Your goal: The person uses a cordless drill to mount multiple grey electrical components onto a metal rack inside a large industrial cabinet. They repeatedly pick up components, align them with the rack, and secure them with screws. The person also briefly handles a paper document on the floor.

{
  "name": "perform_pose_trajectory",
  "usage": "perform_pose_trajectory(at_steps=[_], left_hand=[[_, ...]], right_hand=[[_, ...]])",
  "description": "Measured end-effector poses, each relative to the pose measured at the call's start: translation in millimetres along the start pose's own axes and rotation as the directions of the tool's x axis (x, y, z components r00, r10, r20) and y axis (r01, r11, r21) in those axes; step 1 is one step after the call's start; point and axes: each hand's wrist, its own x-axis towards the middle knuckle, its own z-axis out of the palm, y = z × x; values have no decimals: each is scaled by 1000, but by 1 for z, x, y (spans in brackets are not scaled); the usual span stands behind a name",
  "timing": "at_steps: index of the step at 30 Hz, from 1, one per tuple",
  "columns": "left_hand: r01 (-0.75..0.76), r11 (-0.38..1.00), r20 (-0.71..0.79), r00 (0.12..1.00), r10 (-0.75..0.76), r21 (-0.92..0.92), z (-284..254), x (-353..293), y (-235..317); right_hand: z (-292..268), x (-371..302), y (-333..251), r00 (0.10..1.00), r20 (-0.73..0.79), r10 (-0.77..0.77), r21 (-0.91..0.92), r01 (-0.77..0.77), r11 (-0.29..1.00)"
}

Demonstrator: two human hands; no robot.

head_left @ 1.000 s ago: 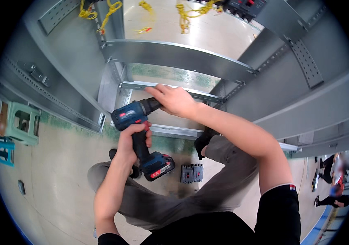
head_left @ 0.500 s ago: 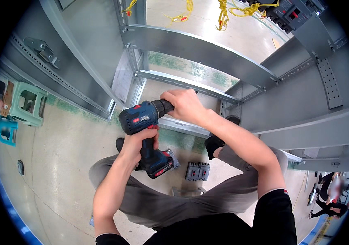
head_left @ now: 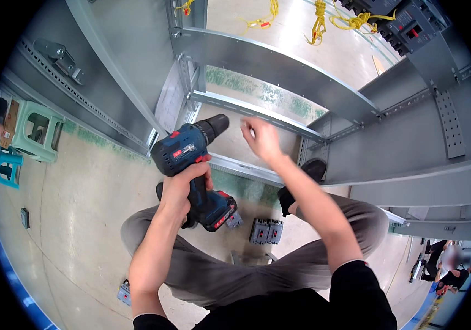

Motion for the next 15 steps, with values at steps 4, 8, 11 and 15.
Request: perform_pose_trajectory(at_steps=[4,8,11,15], left_hand=[[-42,996,-85,996,36,-74,1,7,10],[9,993,-154,988,-27,-114,-2,11,13],[15,994,-182,983,-36,-112,4,8,15],[0,1000,-148,989,-3,-18,-5,10,11]], right_hand=[[71,-99,57,907,361,217,-368,-75,927],[113,-150,68,829,412,379,-530,-120,839],[128,-154,72,805,415,424,-626,-85,775],[146,-162,90,865,367,342,-630,-39,776]])
